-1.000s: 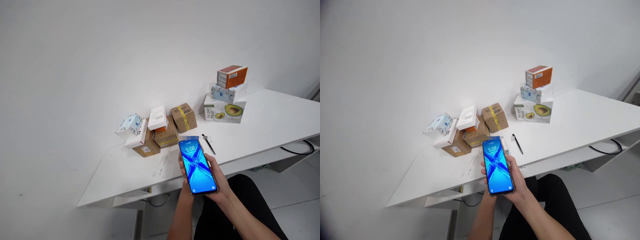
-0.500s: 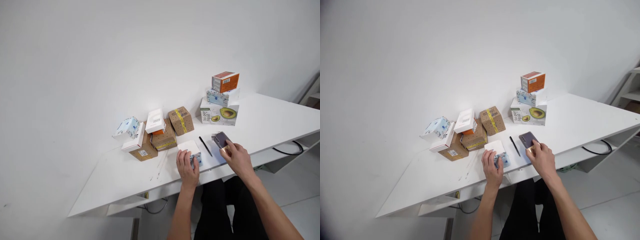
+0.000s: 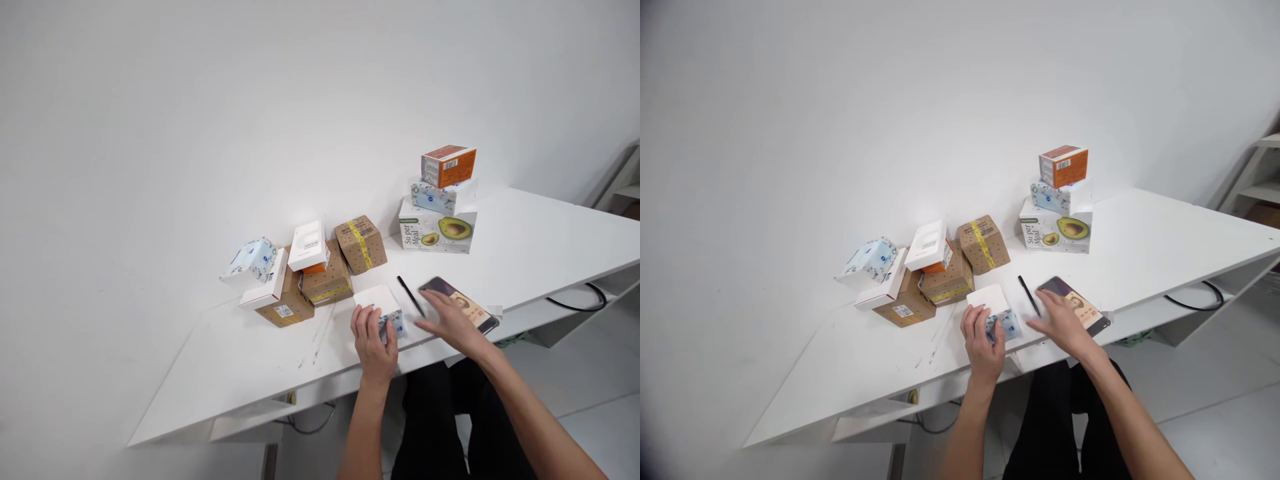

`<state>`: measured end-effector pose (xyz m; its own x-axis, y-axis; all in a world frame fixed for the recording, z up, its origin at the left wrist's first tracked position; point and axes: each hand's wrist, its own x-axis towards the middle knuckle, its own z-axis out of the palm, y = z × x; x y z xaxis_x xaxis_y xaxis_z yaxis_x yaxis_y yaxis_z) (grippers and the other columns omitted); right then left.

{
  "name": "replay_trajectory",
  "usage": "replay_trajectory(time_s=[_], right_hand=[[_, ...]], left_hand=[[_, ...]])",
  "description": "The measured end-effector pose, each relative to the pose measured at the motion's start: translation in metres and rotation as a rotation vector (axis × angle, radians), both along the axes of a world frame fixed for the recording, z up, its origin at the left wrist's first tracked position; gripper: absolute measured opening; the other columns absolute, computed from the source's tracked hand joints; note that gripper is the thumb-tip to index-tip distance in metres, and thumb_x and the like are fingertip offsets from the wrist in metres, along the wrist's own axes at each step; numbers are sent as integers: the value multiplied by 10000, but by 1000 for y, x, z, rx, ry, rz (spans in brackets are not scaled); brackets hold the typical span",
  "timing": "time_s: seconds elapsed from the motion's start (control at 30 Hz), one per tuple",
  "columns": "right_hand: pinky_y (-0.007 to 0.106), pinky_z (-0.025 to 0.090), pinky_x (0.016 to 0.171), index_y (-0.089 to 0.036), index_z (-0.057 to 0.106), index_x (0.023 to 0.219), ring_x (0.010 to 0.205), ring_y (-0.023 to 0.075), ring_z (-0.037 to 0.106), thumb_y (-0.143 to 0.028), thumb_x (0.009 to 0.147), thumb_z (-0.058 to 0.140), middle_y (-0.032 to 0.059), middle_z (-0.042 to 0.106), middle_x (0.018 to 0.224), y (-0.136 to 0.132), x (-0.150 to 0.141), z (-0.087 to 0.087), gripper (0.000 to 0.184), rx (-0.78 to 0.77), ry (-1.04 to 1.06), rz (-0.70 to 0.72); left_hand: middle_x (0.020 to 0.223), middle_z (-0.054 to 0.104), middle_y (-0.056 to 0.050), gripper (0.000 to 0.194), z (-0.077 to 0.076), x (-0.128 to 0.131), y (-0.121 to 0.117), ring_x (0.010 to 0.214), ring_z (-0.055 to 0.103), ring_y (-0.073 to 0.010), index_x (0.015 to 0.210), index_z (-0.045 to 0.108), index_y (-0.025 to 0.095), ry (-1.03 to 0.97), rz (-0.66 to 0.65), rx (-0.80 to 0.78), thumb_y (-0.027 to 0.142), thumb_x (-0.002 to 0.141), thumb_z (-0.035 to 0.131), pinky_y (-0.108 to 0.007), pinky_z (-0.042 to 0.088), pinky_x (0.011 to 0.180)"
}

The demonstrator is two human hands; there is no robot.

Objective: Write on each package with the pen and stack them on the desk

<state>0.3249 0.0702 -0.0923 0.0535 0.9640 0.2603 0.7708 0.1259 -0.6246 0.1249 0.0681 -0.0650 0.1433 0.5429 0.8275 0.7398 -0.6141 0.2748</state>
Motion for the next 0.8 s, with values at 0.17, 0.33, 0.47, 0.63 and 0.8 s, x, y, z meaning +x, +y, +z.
replay_trajectory(time_s=[0.17, 0.33, 0.47, 0.63, 0.8], right_hand=[[485, 300, 1036, -239, 372, 1402, 1272, 328, 367, -461, 621, 723, 118, 442, 1392, 11, -42, 11, 884, -67, 339, 316], [486, 311, 1011, -223, 375, 1396, 1188, 327, 408, -393, 577, 755, 115, 482, 1311, 20, -71, 10, 919, -94, 447, 348], [447, 345, 995, -228, 443, 1317, 1153, 297, 455, -378, 633, 732, 93, 511, 1233, 15, -72, 18, 757, 10, 541, 338], [421, 379, 970, -236, 382, 1344, 1159, 288, 464, -437, 735, 659, 108, 474, 1282, 0, -29, 44, 699, 149, 438, 110], [460, 379, 955, -178, 363, 1370, 1165, 338, 420, -465, 767, 607, 165, 476, 1270, 3, 37, 59, 711, 360, 33, -245]], left_hand=[[1128, 523, -140, 310, -4, -11, 1, 1203, 449, -275, 1136, 501, 152, -81, 0, 23, 158, 829, 541, -507, 439, 969], [1109, 526, -121, 250, -5, -34, 3, 1149, 504, -259, 1096, 508, 170, -233, 28, -19, 196, 847, 507, -492, 455, 962], [1144, 523, -134, 251, 6, -41, 6, 1132, 528, -270, 1117, 504, 186, -382, -69, -122, 248, 883, 439, -446, 492, 920], [1166, 530, -118, 289, 37, -30, 37, 1134, 519, -238, 1153, 522, 192, -503, -157, -171, 290, 912, 396, -367, 520, 844], [1167, 502, -126, 367, 66, -1, 106, 1184, 446, -283, 1092, 615, 205, -68, 74, -261, 416, 795, 576, -475, 356, 1023]])
